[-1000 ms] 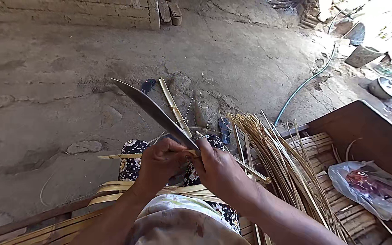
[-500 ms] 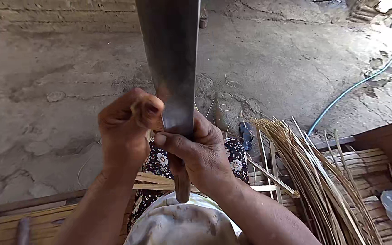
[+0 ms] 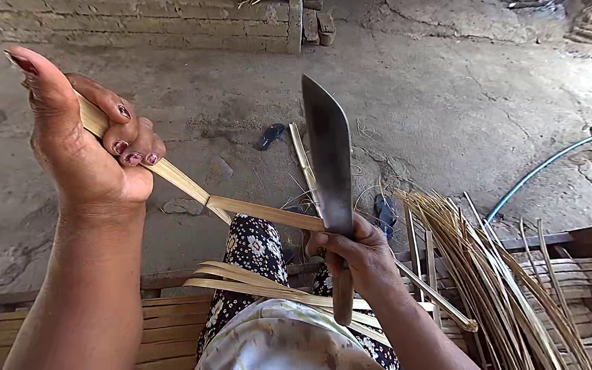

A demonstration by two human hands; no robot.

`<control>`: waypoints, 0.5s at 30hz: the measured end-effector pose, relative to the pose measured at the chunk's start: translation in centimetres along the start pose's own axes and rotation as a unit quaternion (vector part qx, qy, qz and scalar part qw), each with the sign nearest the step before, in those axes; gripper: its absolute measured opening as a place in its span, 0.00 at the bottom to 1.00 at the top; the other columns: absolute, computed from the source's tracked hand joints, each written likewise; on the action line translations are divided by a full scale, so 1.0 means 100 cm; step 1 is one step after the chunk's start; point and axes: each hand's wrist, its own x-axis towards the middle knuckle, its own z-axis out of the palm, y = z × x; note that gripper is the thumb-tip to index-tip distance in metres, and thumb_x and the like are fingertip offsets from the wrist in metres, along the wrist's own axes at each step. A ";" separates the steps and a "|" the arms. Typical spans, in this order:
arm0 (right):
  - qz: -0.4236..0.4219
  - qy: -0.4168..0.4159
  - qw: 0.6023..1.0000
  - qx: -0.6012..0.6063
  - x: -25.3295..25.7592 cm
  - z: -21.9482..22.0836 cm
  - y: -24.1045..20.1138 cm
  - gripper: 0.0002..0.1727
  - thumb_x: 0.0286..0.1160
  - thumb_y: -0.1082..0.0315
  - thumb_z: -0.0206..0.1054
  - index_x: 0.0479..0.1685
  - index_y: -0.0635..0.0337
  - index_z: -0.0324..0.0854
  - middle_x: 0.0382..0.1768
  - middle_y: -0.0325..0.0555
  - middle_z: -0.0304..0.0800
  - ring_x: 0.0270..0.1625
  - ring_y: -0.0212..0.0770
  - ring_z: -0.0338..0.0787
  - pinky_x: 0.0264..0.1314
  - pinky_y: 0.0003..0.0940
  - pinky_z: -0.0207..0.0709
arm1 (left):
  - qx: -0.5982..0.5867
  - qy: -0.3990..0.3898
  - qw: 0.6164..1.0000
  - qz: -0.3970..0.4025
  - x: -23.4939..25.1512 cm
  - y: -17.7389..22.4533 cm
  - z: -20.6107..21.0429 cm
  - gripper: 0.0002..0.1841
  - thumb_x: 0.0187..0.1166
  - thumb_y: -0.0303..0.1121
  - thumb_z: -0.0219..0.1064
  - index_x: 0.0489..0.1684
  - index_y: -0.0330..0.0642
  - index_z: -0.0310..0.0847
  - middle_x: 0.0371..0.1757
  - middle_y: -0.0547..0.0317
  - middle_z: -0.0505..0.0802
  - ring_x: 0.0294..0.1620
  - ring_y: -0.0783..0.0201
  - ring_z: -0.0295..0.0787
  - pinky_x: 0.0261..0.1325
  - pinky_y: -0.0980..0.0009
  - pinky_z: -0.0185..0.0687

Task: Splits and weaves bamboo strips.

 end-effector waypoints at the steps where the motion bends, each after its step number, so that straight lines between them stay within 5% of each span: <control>1: 0.007 0.012 1.000 -0.003 -0.001 -0.008 0.000 0.05 0.72 0.75 0.70 0.43 0.62 0.85 0.29 0.46 0.93 0.15 0.28 0.81 0.16 0.21 0.76 | 0.000 0.009 1.000 -0.003 0.003 -0.001 -0.004 0.32 0.95 0.53 0.25 0.20 0.58 0.70 0.08 0.74 0.68 0.07 0.74 0.62 0.13 0.79 0.65; 5: 0.049 0.091 0.994 -0.019 -0.010 -0.052 0.000 0.06 0.68 0.76 0.70 0.42 0.61 0.83 0.28 0.46 0.93 0.12 0.29 0.80 0.12 0.22 0.75 | -0.024 0.035 0.999 -0.008 0.017 -0.005 -0.050 0.33 0.95 0.51 0.24 0.21 0.55 0.70 0.09 0.74 0.69 0.07 0.76 0.63 0.13 0.80 0.66; 10: 0.057 0.159 0.985 -0.046 -0.013 -0.088 0.006 0.07 0.65 0.78 0.68 0.41 0.61 0.84 0.24 0.45 0.92 0.09 0.29 0.78 0.08 0.22 0.72 | -0.066 0.069 0.995 0.003 0.035 -0.016 -0.130 0.24 0.93 0.33 0.35 0.23 0.50 0.73 0.10 0.73 0.71 0.09 0.78 0.66 0.16 0.84 0.68; 13: 0.016 0.127 0.989 -0.073 0.014 -0.073 -0.007 0.05 0.68 0.77 0.67 0.40 0.59 0.84 0.26 0.43 0.93 0.11 0.28 0.79 0.11 0.21 0.74 | 0.065 0.114 0.991 0.012 0.049 -0.016 -0.072 0.24 0.96 0.37 0.33 0.26 0.53 0.70 0.09 0.76 0.66 0.07 0.79 0.59 0.14 0.84 0.61; 15: -0.029 0.093 0.986 -0.136 0.031 -0.067 -0.025 0.05 0.73 0.71 0.70 0.44 0.54 0.85 0.30 0.40 0.94 0.13 0.27 0.80 0.14 0.21 0.77 | 0.098 0.073 0.992 0.033 0.060 -0.024 -0.026 0.29 0.96 0.42 0.25 0.32 0.49 0.75 0.10 0.75 0.68 0.08 0.77 0.60 0.13 0.81 0.62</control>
